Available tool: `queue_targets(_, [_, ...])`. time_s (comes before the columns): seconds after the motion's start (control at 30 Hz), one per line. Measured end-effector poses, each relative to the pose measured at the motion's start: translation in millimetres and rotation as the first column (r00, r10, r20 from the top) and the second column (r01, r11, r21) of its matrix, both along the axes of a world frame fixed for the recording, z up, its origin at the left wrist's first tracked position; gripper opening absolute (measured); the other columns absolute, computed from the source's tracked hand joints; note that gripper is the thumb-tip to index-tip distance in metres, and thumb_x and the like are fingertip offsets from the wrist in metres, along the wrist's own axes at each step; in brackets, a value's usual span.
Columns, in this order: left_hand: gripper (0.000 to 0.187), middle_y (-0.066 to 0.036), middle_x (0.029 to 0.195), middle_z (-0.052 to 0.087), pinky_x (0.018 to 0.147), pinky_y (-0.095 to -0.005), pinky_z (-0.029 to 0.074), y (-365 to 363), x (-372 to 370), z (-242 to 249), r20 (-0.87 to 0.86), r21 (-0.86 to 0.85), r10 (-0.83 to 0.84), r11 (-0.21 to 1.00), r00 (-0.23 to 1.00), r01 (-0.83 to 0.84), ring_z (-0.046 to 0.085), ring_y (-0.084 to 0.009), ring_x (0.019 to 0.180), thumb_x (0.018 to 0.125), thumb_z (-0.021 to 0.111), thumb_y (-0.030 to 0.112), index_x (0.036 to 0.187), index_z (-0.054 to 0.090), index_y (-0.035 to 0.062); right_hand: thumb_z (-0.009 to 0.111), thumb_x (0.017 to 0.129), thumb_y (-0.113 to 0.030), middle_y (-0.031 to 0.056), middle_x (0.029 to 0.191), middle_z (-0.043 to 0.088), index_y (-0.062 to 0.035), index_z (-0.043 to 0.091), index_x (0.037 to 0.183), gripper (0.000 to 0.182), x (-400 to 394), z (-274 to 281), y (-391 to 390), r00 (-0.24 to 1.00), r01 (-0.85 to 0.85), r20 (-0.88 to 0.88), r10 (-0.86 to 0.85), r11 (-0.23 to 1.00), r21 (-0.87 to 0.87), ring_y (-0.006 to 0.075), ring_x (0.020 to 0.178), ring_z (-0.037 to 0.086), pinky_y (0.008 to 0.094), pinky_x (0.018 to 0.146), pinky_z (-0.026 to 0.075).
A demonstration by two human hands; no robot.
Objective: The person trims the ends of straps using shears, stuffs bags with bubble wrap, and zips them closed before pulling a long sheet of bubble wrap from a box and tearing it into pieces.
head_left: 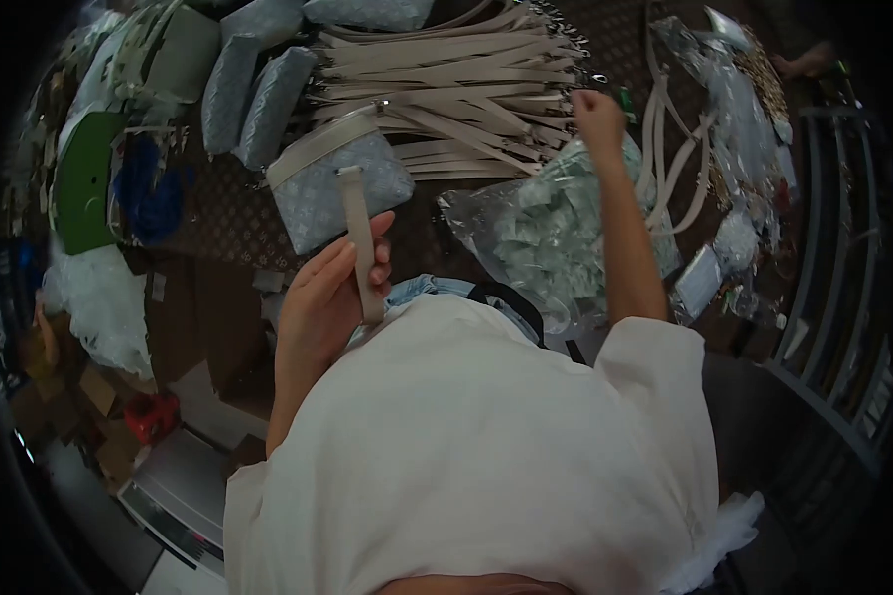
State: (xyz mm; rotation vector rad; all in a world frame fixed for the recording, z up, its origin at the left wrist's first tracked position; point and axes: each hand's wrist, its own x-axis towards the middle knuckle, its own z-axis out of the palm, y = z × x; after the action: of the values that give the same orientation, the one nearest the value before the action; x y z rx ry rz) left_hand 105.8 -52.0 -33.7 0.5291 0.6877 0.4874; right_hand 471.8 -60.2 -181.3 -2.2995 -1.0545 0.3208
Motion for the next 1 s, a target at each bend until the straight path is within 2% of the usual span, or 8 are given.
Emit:
queue_targets(0.2, [0.042,-0.005,0.095,0.049,0.074,-0.0264,0.039,11.1,6.1,-3.8,0.167,-0.092,0.031,0.996,0.985,-0.016,0.046,-0.0121,0.083,0.089,0.049,0.016,0.125,0.039,-0.0047,0.057,0.075,-0.032,0.0259,0.09,0.06,0.0008,0.059,0.101,0.042,155.3,-81.6,16.7,0.925,0.039,0.344,0.162,0.859,-0.51,0.0392,0.086,0.058,0.0433,0.076,0.046])
queue_targets(0.33, [0.043,-0.005,0.095,0.049,0.076,-0.0266,0.04,13.2,13.9,-6.4,0.145,-0.121,0.038,0.992,0.989,-0.02,0.046,-0.0114,0.083,0.087,0.052,0.013,0.125,0.04,-0.0041,0.057,0.076,-0.03,0.0269,0.098,0.058,0.0005,0.052,0.111,0.046,176.9,-122.3,14.3,0.908,0.09,0.411,0.084,0.918,-0.386,0.0403,0.088,0.057,0.0443,0.074,0.046])
queue_targets(0.43, [0.043,-0.005,0.095,0.049,0.075,-0.0263,0.04,15.9,18.9,-6.3,0.135,-0.138,0.044,0.99,0.99,-0.025,0.046,-0.0113,0.082,0.087,0.053,0.013,0.124,0.041,-0.0041,0.06,0.076,-0.028,0.0212,0.1,0.059,0.0018,0.048,0.114,0.05,180.2,-109.7,19.1,0.96,0.132,0.279,-0.03,0.925,-0.355,0.033,0.088,0.06,0.0393,0.072,0.048])
queue_targets(0.47, [0.043,-0.005,0.095,0.049,0.075,-0.0263,0.04,16.7,19.9,-5.8,0.131,-0.145,0.042,0.989,0.99,-0.023,0.046,-0.0113,0.082,0.087,0.053,0.013,0.124,0.041,-0.0041,0.06,0.076,-0.023,0.0172,0.096,0.059,0.0016,0.05,0.111,0.044,166.0,-79.6,22.6,0.973,0.172,-0.116,-0.199,0.963,-0.206,0.0279,0.087,0.06,0.0354,0.073,0.048])
queue_targets(0.57, [0.042,-0.005,0.093,0.05,0.075,-0.0266,0.04,18.8,22.6,-4.4,0.112,-0.134,0.022,0.991,0.993,-0.007,0.046,-0.0113,0.081,0.086,0.054,0.013,0.123,0.043,-0.0038,0.064,0.075,-0.011,0.012,0.087,0.059,0.005,0.054,0.1,0.032,126.0,-36.8,16.7,0.548,0.3,-0.836,0.028,0.927,0.227,0.0209,0.084,0.061,0.0263,0.073,0.05])
queue_targets(0.7, [0.039,-0.004,0.092,0.051,0.075,-0.0261,0.04,17.0,26.4,-2.8,0.028,-0.042,0.021,0.999,0.999,-0.02,0.047,-0.0115,0.081,0.085,0.055,0.013,0.12,0.047,-0.0024,0.063,0.075,0.0,0.0121,0.092,0.058,0.0014,0.054,0.097,0.024,-1.9,22.3,-7.6,0.025,0.234,-0.829,0.558,0.803,0.548,0.0205,0.085,0.061,0.0277,0.073,0.051])
queue_targets(0.77, [0.038,-0.004,0.091,0.051,0.075,-0.0259,0.041,16.0,28.1,-3.8,-0.009,0.005,0.017,1.0,1.0,-0.017,0.047,-0.0117,0.081,0.085,0.056,0.012,0.12,0.048,-0.002,0.057,0.076,0.005,0.0118,0.091,0.057,0.0015,0.051,0.1,0.025,-71.7,57.0,-24.9,-0.26,0.202,-0.766,0.588,0.809,0.552,0.0209,0.087,0.061,0.03,0.077,0.05])
queue_targets(1.0, [0.038,-0.005,0.093,0.055,0.075,-0.0262,0.043,6.8,16.4,1.4,0.003,0.071,0.035,0.997,0.999,-0.035,0.05,-0.0115,0.084,0.084,0.057,0.012,0.119,0.049,-0.0026,0.053,0.081,0.0,0.0093,0.097,0.057,0.0025,0.048,0.107,0.026,-182.1,105.0,-47.3,0.153,-0.151,-0.779,0.608,0.793,0.59,0.0148,0.082,0.06,0.0256,0.072,0.049])
